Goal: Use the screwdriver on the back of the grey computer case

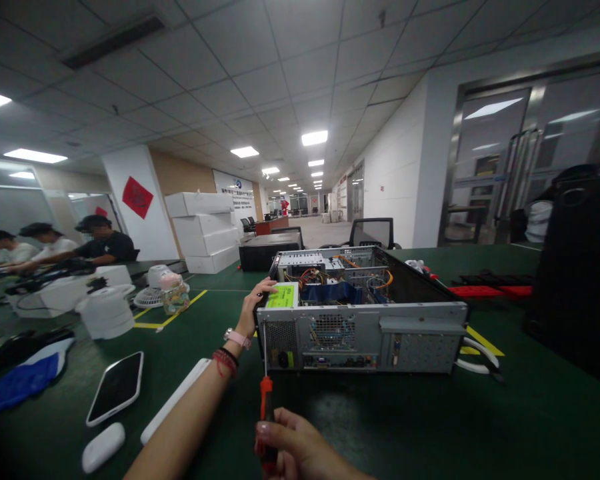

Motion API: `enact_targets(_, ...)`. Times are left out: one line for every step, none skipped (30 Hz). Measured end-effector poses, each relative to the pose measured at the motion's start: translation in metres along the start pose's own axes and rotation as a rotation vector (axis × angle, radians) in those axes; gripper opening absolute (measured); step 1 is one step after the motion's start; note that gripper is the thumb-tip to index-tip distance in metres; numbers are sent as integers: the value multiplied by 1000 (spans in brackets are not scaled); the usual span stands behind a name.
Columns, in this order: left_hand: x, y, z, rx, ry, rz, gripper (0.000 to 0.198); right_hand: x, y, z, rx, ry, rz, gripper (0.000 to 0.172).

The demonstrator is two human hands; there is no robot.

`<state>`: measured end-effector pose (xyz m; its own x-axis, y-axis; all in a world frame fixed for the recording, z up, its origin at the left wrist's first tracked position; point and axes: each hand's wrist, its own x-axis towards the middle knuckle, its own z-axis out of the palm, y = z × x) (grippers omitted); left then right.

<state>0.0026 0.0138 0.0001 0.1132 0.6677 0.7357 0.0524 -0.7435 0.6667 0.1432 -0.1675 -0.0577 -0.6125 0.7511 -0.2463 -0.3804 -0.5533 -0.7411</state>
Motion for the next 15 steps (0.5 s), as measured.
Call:
enact_targets(0, 0, 0, 2, 2, 0, 35, 0, 1, 0, 7, -6, 0, 48)
enact_targets(0, 1, 0, 2, 4, 2, 35, -1, 1, 0, 14, -8, 0, 48)
enact_targets(0, 1, 1, 2, 5, 4, 34, -1, 2, 0, 17, -5, 0, 48)
enact_targets(0, 2, 1, 1, 8, 6, 34, -1, 2, -1, 18, -2, 4, 48)
enact_targets(0, 2, 1, 1, 9, 6, 34, -1, 2, -1, 18, -3, 10, 48)
enact_targets(0, 2, 1, 1, 8, 7, 34, -1, 2, -1, 15, -9, 13, 47)
enact_targets(0, 2, 0, 2, 7, 7, 34, -1, 1, -1, 11, -17, 16, 47)
enact_targets(0, 1, 0, 3, 6, 8, 34, -2, 1, -2, 3, -26, 20, 45)
enact_targets(0, 0, 0, 4, 4, 8, 34, -2, 0, -2, -4, -35, 24, 43)
enact_targets(0, -1, 0, 6, 3, 9, 34, -2, 0, -2, -11, -44, 28, 42)
enact_targets(0, -2, -1, 7, 1, 9, 34, -2, 0, -2, -14, -51, 29, 40)
enact_targets(0, -2, -1, 9, 0, 10, 34, -2, -1, -3, -17, -60, 33, 40)
enact_targets(0, -3, -1, 12, -2, 10, 34, -2, -1, -3, -20, -69, 35, 41)
enact_targets(0, -3, -1, 17, -6, 11, 35, -2, -1, -3, -26, -80, 38, 42)
enact_targets(0, -2, -1, 24, -7, 12, 35, -2, -1, -4, -32, -90, 43, 43)
